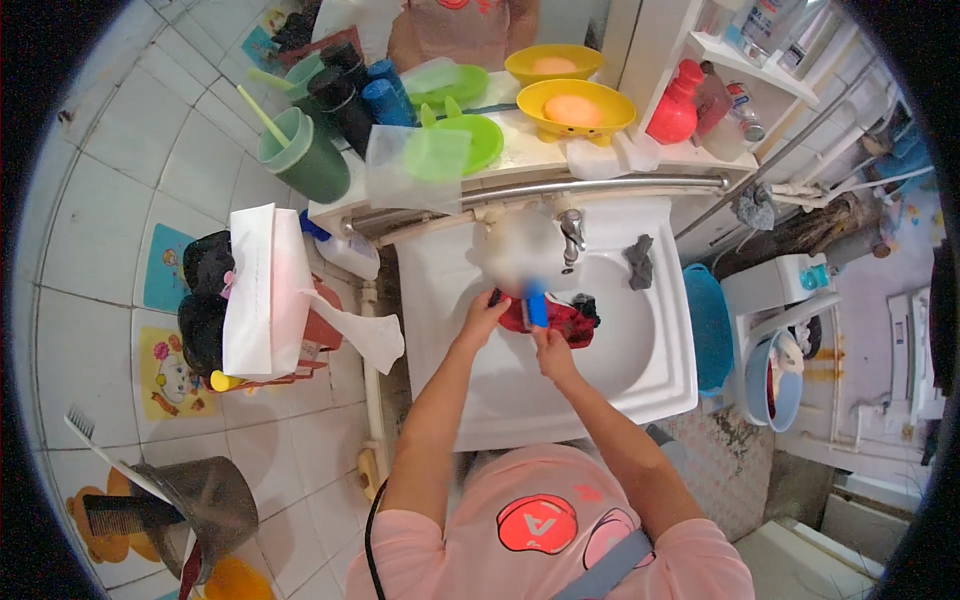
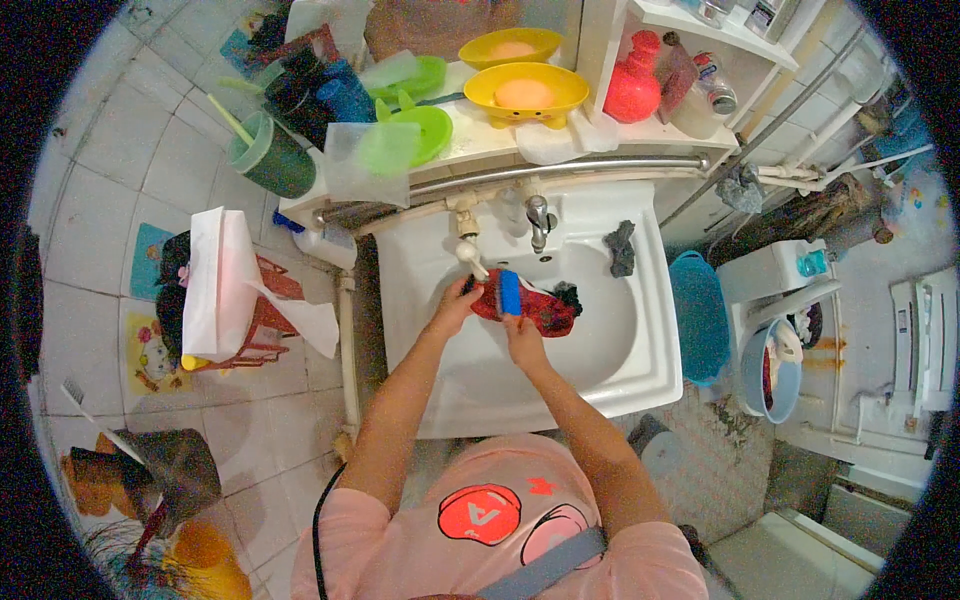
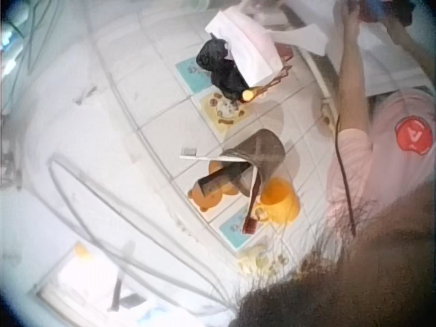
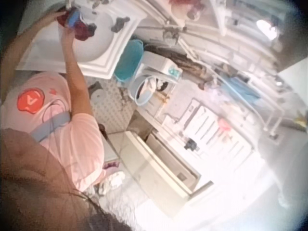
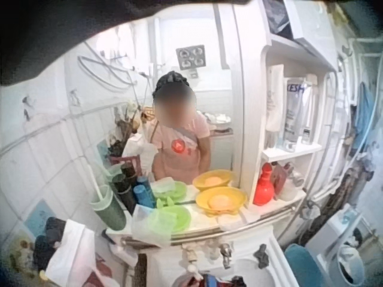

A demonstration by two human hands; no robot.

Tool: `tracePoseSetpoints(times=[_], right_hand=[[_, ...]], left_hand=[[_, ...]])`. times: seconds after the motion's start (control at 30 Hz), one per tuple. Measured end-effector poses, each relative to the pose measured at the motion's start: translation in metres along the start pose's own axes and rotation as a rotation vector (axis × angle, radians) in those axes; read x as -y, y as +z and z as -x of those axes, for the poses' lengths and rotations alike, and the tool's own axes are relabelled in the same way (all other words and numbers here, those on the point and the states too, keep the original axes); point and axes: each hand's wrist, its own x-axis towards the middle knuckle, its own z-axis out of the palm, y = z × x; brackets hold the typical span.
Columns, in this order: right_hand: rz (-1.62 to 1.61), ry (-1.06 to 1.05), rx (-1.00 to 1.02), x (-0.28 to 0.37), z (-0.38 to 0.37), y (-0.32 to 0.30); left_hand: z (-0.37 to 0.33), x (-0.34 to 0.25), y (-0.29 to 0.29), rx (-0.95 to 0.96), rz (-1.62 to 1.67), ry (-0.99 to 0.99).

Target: The person cleans a red shoe by scrubbing the sole and upper with a blue brush in a sink, then picks up and wipes a small black object.

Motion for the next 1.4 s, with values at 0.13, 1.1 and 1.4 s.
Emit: tracePoseSetpoints(times=[0.13, 1.1, 1.4], right_hand=[[-0.066, 0.262, 0.000, -0.022, -0.010, -0.014], [0.218, -0.071, 0.143, -0.023, -0.018, -0.017], [-0.016, 0.209, 0.078, -0.023, -0.017, -0.034]], left_hand=[[-0.011, -0.004, -0.003, 0.057, -0.316, 0.070], [-0.014, 0.011, -0.008, -0.034, -0.755, 0.165], [-0.010, 0.014, -0.020, -0.067, -0.586, 0.510]])
